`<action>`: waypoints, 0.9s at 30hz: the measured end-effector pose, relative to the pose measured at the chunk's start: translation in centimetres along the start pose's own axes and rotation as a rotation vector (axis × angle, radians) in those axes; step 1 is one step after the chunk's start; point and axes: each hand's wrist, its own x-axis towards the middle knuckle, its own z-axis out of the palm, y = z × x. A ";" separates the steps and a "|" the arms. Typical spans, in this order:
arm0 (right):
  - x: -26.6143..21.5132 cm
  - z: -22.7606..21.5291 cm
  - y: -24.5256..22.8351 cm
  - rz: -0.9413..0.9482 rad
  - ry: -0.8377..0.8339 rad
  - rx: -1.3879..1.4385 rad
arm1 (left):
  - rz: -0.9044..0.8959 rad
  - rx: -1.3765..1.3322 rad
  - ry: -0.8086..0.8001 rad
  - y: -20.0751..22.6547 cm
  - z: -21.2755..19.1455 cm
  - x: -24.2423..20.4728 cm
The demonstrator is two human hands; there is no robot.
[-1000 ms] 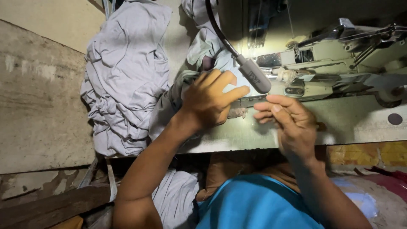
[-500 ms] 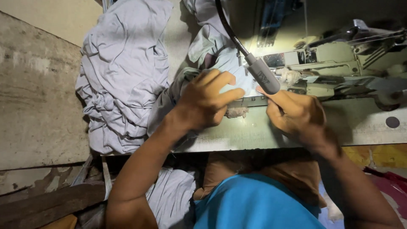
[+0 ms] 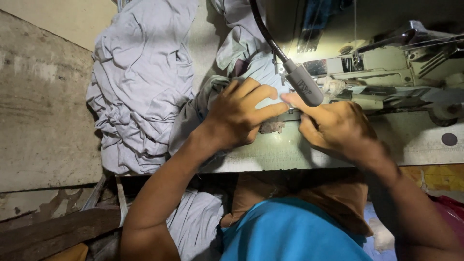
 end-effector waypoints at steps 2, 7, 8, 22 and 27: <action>-0.3 -0.1 0.2 -0.022 -0.022 -0.036 | -0.004 0.001 0.003 0.0 0.0 -0.1; -1.3 -0.3 0.1 -0.066 -0.029 -0.238 | -0.018 -0.048 0.013 -0.2 -0.2 -0.6; -1.5 0.0 0.3 -0.064 -0.030 -0.237 | -0.018 -0.049 0.011 -0.2 -0.1 -0.6; -0.2 0.0 -0.2 -0.025 -0.001 -0.485 | -0.062 0.127 0.093 -3.2 4.3 -0.9; -2.8 -0.4 0.5 -0.004 0.014 -0.315 | -0.362 -0.214 -0.061 -2.2 -2.3 -2.3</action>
